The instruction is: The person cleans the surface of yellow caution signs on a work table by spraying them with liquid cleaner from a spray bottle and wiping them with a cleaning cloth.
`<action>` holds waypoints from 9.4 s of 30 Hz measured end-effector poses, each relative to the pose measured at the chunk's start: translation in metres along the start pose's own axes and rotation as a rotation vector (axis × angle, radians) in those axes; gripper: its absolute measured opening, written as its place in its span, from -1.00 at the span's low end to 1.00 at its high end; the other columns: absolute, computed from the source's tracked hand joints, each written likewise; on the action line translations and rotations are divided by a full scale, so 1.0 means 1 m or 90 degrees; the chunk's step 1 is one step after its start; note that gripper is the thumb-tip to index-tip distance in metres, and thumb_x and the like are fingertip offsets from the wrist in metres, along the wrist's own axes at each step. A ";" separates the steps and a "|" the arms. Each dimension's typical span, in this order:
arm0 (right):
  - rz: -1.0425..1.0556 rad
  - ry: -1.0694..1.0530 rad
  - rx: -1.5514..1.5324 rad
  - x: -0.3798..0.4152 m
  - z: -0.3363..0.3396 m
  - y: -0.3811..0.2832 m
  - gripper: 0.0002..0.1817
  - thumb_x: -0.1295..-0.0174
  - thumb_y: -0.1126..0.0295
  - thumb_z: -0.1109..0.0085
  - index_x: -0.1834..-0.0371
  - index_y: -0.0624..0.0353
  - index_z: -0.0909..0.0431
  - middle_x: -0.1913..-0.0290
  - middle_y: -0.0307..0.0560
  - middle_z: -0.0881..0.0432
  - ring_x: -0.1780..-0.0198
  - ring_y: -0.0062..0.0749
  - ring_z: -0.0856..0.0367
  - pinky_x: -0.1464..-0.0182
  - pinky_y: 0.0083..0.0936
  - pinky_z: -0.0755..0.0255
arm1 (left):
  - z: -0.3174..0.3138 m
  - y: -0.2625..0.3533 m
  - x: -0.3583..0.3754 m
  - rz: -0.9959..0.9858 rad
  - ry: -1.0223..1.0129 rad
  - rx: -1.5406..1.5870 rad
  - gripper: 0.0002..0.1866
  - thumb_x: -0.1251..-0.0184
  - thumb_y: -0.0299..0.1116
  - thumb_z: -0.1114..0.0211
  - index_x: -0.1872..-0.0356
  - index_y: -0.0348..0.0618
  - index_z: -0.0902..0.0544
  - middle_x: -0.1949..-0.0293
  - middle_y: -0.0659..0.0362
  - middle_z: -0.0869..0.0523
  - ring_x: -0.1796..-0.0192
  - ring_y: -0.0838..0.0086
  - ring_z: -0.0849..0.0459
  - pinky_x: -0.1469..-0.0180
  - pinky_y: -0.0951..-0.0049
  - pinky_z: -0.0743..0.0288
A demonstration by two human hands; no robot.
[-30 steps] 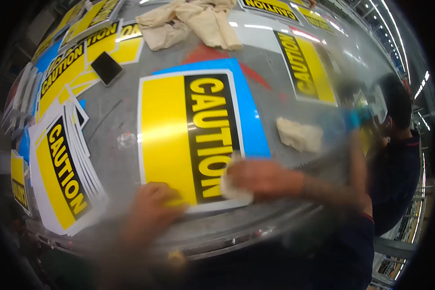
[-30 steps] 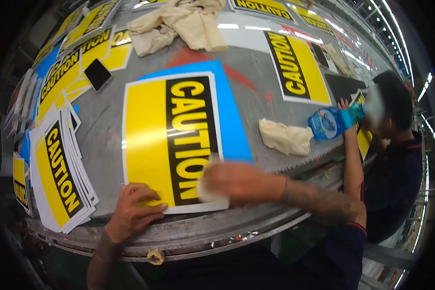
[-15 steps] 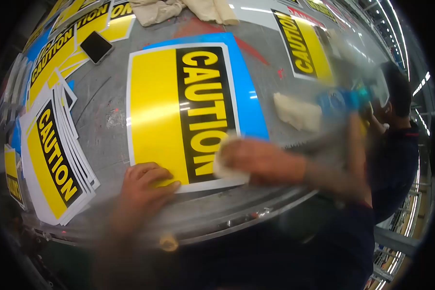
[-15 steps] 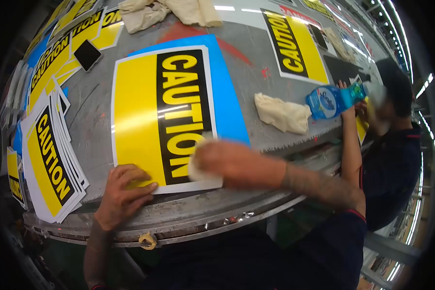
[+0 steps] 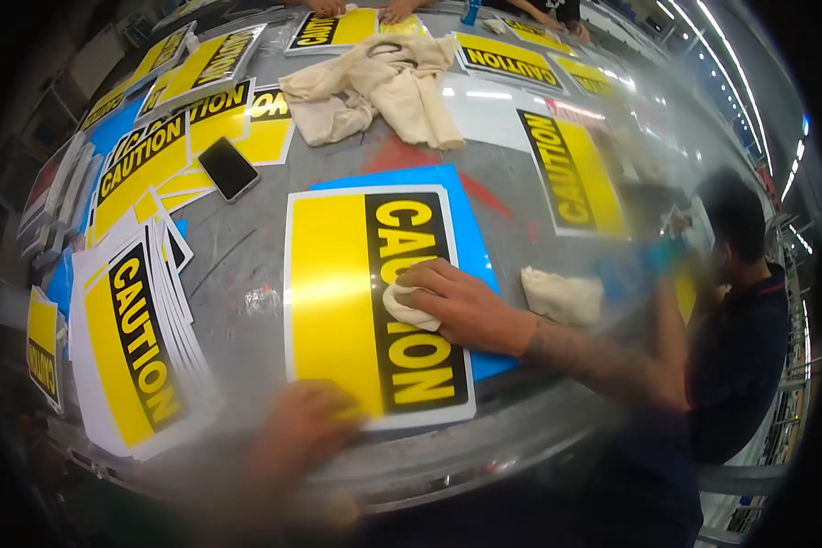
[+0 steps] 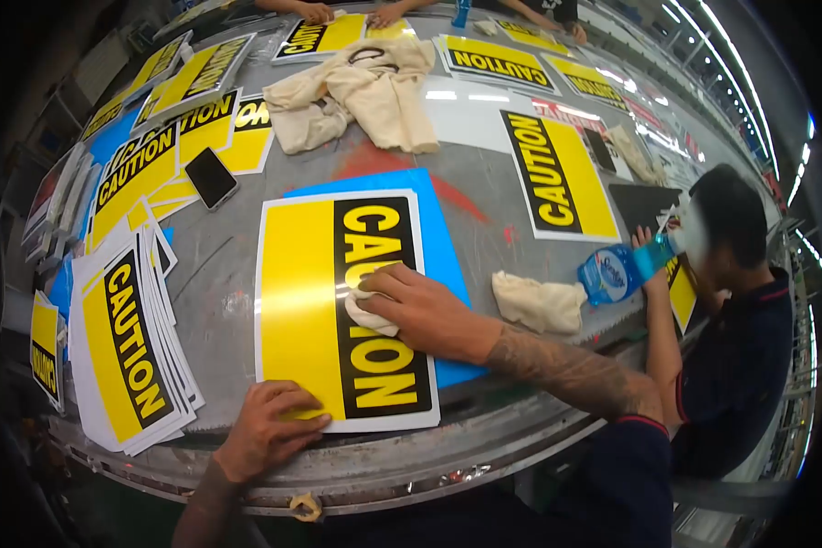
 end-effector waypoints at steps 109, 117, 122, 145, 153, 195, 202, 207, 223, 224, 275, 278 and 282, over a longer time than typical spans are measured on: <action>0.108 -0.098 -0.072 -0.093 -0.092 -0.058 -0.55 -0.43 0.32 -0.29 -0.37 0.05 -0.72 -0.44 -0.12 -0.66 -0.38 -0.14 -0.65 -0.30 -0.12 -0.54 | 0.015 -0.050 0.063 0.427 0.094 0.019 0.44 -0.09 0.07 -0.79 -0.86 -0.25 -0.02 -0.87 -0.29 0.11 -0.90 -0.21 0.19 -0.84 -0.25 0.18; 0.065 -0.020 0.018 -0.134 -0.068 -0.006 -0.54 -0.32 0.50 -0.24 -0.30 0.03 -0.77 -0.31 -0.05 -0.74 -0.33 0.02 -0.65 -0.35 -0.08 -0.55 | 0.019 -0.051 0.060 0.409 0.104 0.014 0.23 -0.09 0.11 -0.77 -0.80 -0.02 -0.36 -0.86 -0.28 0.03 -0.88 -0.31 0.17 -0.82 -0.33 0.17; 0.073 0.077 0.067 -0.154 -0.061 0.016 -0.47 -0.25 0.58 -0.27 -0.31 0.05 -0.78 -0.40 -0.04 -0.73 -0.35 0.07 -0.63 -0.37 -0.08 -0.54 | 0.019 -0.047 0.061 0.400 0.075 0.007 -0.01 -0.13 0.12 -0.76 -0.65 0.16 -0.62 -0.85 -0.26 -0.05 -0.88 -0.35 0.19 -0.79 -0.40 0.17; -0.216 0.114 0.213 -0.125 -0.029 0.085 -0.44 -0.27 0.59 -0.27 -0.37 -0.01 -0.77 -0.48 -0.13 -0.63 -0.32 -0.01 -0.58 -0.18 -0.02 -0.49 | 0.019 -0.052 0.063 0.417 0.087 0.031 -0.03 -0.06 0.12 -0.81 -0.57 0.09 -0.70 -0.86 -0.24 -0.04 -0.88 -0.31 0.17 -0.80 -0.46 0.22; -0.329 0.428 0.054 -0.113 0.062 0.224 -0.47 -0.20 0.32 -0.62 -0.25 0.24 -0.77 -0.19 0.20 -0.75 -0.16 0.21 -0.76 -0.24 -0.05 -0.65 | 0.020 -0.051 0.060 0.393 0.095 0.031 -0.04 -0.10 0.13 -0.79 -0.57 0.06 -0.71 -0.85 -0.25 -0.08 -0.88 -0.32 0.16 -0.79 -0.50 0.23; 0.072 -0.195 -0.218 0.017 -0.039 -0.090 -0.33 -0.23 0.61 -0.43 -0.47 0.00 -0.69 -0.36 0.07 -0.65 -0.40 0.13 -0.58 -0.50 -0.01 -0.50 | 0.026 -0.038 0.062 0.413 0.153 -0.049 0.00 0.04 -0.09 -0.85 -0.58 0.13 -0.70 -0.88 -0.14 -0.05 -0.90 -0.23 0.23 -0.85 -0.27 0.16; -0.201 0.019 -0.028 0.023 -0.004 0.012 -0.21 -0.12 0.66 -0.53 -0.51 0.07 -0.63 -0.44 0.19 -0.58 -0.44 0.21 -0.54 -0.53 0.04 -0.45 | 0.026 -0.035 0.061 0.391 0.147 -0.083 -0.01 0.01 -0.02 -0.81 -0.57 0.02 -0.70 -0.87 -0.08 -0.13 -0.91 -0.17 0.19 -0.86 -0.26 0.19; 0.033 -0.152 -0.080 0.056 -0.023 -0.076 -0.17 -0.10 0.64 -0.45 -0.56 0.05 -0.58 -0.36 0.13 -0.63 -0.45 0.09 -0.57 -0.52 0.07 -0.47 | 0.024 -0.039 0.059 0.398 0.140 -0.059 -0.03 -0.01 -0.03 -0.81 -0.56 -0.01 -0.70 -0.86 -0.07 -0.17 -0.91 -0.15 0.18 -0.86 -0.26 0.19; -0.362 -0.083 -0.586 0.086 0.033 -0.082 -0.41 -0.39 0.46 -0.56 -0.49 0.19 -0.65 -0.34 -0.04 -0.74 -0.35 -0.22 -0.76 -0.38 -0.23 -0.63 | 0.043 0.041 0.056 0.202 0.470 0.432 -0.27 -0.73 0.28 -0.10 0.00 -0.35 -0.79 0.26 0.12 -0.56 0.15 0.46 -0.55 0.11 0.37 -0.40; -0.443 0.039 -0.687 0.087 0.034 -0.074 -0.22 -0.37 0.42 -0.59 -0.65 0.11 -0.47 -0.47 0.08 -0.63 -0.37 -0.25 -0.69 -0.41 -0.28 -0.60 | 0.037 0.061 0.032 0.224 0.404 0.408 -0.16 -0.70 0.40 -0.05 -0.15 -0.36 -0.77 0.20 0.11 -0.59 0.11 0.44 -0.59 0.06 0.36 -0.47; 0.016 -0.132 -0.212 -0.029 -0.060 -0.137 -0.52 -0.09 0.49 -0.59 -0.12 -0.04 -0.73 -0.09 -0.05 -0.63 -0.15 -0.05 -0.60 -0.16 -0.08 -0.50 | 0.031 -0.049 0.040 0.267 0.087 -0.012 0.10 0.05 -0.06 -0.84 -0.61 0.02 -0.50 -0.72 0.07 -0.47 -0.88 -0.04 -0.07 -0.84 -0.29 0.02; 0.047 -0.176 -0.195 -0.048 -0.065 -0.138 -0.57 -0.17 0.51 -0.50 -0.12 -0.05 -0.73 -0.09 -0.06 -0.60 -0.15 -0.05 -0.58 -0.16 -0.12 -0.47 | 0.029 -0.050 0.045 0.257 0.097 0.005 0.09 0.03 -0.05 -0.83 -0.61 0.02 -0.49 -0.73 0.07 -0.46 -0.88 -0.04 -0.06 -0.84 -0.29 0.04; -0.056 -0.090 -0.102 -0.042 -0.039 -0.076 -0.46 0.00 0.65 -0.54 -0.11 0.01 -0.81 -0.11 -0.03 -0.69 -0.19 0.01 -0.64 -0.23 -0.06 -0.52 | 0.026 -0.052 0.050 0.246 0.130 0.053 0.03 -0.09 -0.04 -0.78 -0.62 0.01 -0.48 -0.73 0.06 -0.45 -0.88 -0.07 -0.04 -0.85 -0.31 0.09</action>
Point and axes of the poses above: each hand's wrist, its own x-axis away from the middle knuckle, its own z-axis out of the back of the hand, y = z × x, the point moved 10 cm from there along -x, towards the middle knuckle
